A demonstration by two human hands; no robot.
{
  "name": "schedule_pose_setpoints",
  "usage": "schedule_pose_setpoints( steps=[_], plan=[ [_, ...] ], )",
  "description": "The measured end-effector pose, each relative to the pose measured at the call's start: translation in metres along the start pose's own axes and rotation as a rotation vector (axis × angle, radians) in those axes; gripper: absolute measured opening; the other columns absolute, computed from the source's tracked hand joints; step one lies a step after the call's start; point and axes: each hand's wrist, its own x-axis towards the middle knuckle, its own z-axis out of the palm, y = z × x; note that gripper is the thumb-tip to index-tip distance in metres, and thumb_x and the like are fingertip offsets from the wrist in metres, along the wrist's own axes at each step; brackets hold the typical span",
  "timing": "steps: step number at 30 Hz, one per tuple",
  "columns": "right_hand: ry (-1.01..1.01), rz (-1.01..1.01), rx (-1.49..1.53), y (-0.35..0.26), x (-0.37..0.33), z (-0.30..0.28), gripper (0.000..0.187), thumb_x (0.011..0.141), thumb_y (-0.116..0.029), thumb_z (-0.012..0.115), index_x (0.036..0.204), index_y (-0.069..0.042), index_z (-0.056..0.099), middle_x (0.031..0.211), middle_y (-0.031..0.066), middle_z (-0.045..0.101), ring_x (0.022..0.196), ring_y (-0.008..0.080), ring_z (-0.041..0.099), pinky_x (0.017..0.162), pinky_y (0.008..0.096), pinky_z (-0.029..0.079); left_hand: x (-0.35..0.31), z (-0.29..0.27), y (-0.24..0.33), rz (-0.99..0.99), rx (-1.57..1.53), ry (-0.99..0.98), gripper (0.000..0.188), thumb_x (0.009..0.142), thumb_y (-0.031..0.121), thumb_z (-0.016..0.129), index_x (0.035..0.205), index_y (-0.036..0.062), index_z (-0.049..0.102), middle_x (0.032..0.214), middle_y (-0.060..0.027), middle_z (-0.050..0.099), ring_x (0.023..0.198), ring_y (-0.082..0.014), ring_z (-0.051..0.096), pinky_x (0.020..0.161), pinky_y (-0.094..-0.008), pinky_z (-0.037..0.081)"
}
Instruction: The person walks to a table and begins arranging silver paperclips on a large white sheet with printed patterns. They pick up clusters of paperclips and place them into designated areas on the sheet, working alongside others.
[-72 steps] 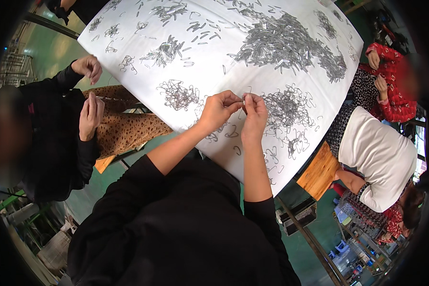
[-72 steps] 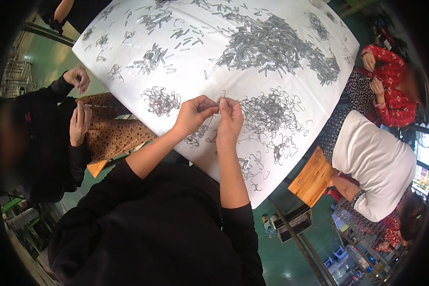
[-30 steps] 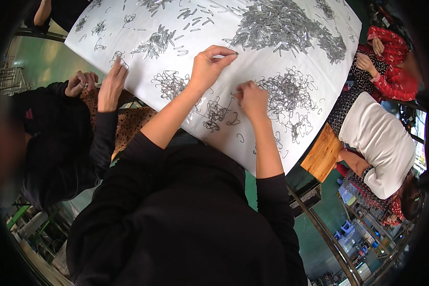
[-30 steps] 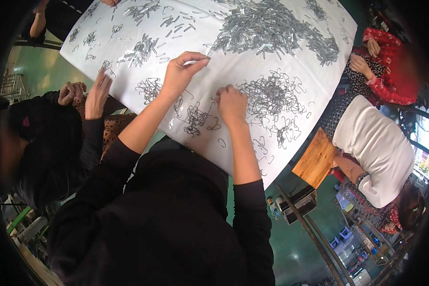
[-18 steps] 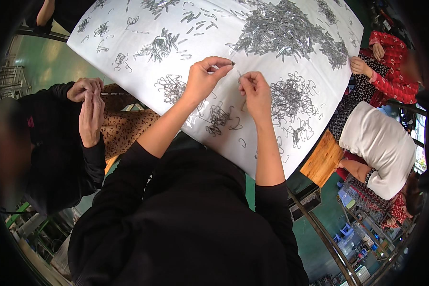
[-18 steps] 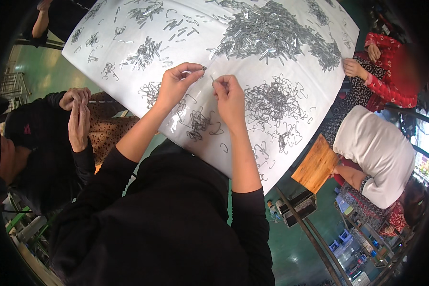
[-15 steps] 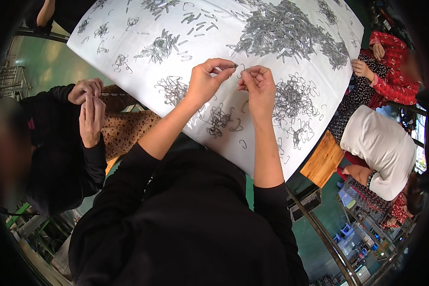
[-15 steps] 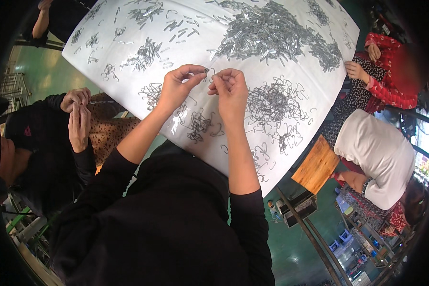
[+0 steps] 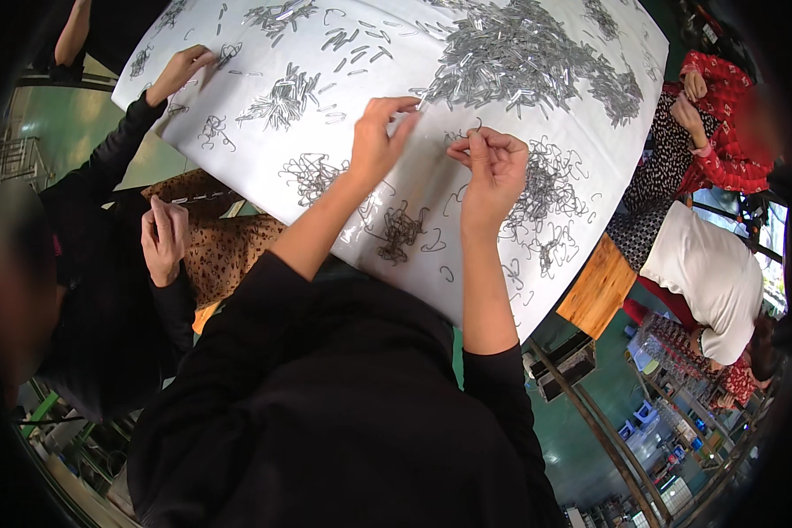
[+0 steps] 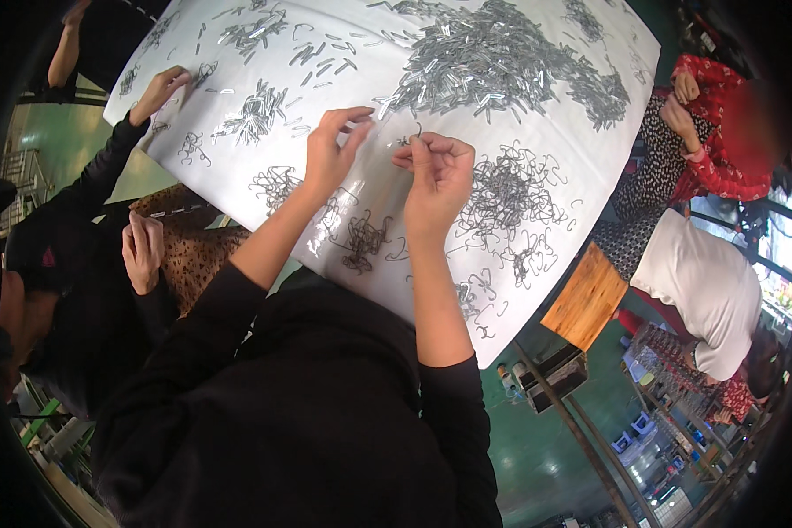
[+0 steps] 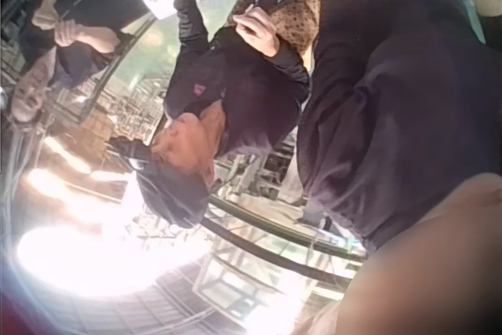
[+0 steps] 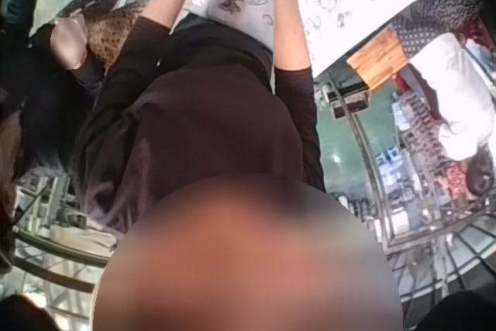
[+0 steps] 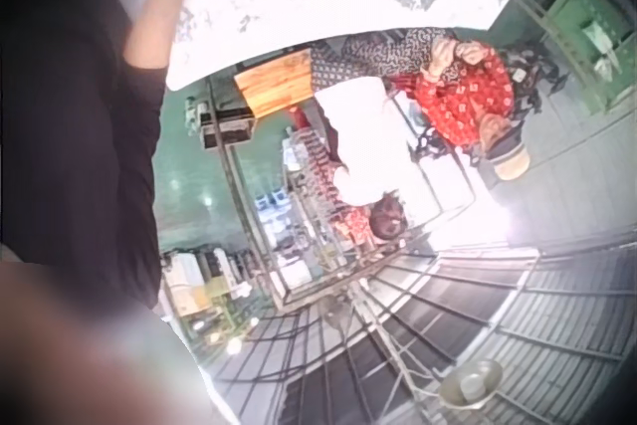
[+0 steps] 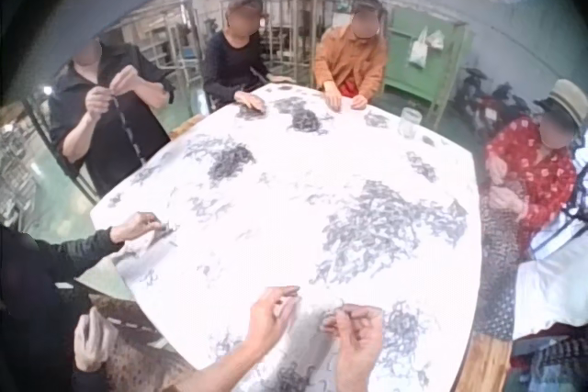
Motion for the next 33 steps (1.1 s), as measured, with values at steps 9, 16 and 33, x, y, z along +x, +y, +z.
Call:
schedule_pose_setpoints(
  steps=[9,16,33],
  plan=[
    [0.012,-0.04,-0.066,0.002,-0.003,-0.018,0.015,0.09,0.003,0.057,0.095,0.0,0.043,0.097,0.0146,0.057,0.076,0.0183,0.064,0.066,0.0309,0.058,0.036,0.053,-0.057,0.168,0.681,-0.193,0.024,0.08,0.017,0.07,0.098,0.0018,0.066,0.089,-0.0145,0.067,0.084,-0.0282,0.063,0.075,-0.0348,0.052],
    [-0.017,-0.033,-0.113,0.013,-0.012,-0.017,0.013,0.091,0.003,0.057,0.092,0.0,0.044,0.094,0.0132,0.059,0.074,0.016,0.063,0.067,0.0278,0.057,0.038,0.017,0.008,-0.606,-0.398,-0.369,0.016,0.087,0.012,0.065,0.099,0.0007,0.065,0.092,-0.0089,0.07,0.081,-0.0134,0.067,0.077,-0.0254,0.052],
    [0.023,0.151,-0.634,0.004,-0.008,-0.068,0.016,0.092,-0.01,0.058,0.105,0.0,0.057,0.092,0.0078,0.064,0.072,0.0158,0.066,0.061,0.0272,0.052,0.014,-0.004,0.066,-0.205,-0.399,-0.158,0.012,0.086,0.01,0.068,0.095,0.0022,0.069,0.106,-0.0067,0.066,0.091,-0.0108,0.062,0.082,-0.0253,0.05]
  ],
)
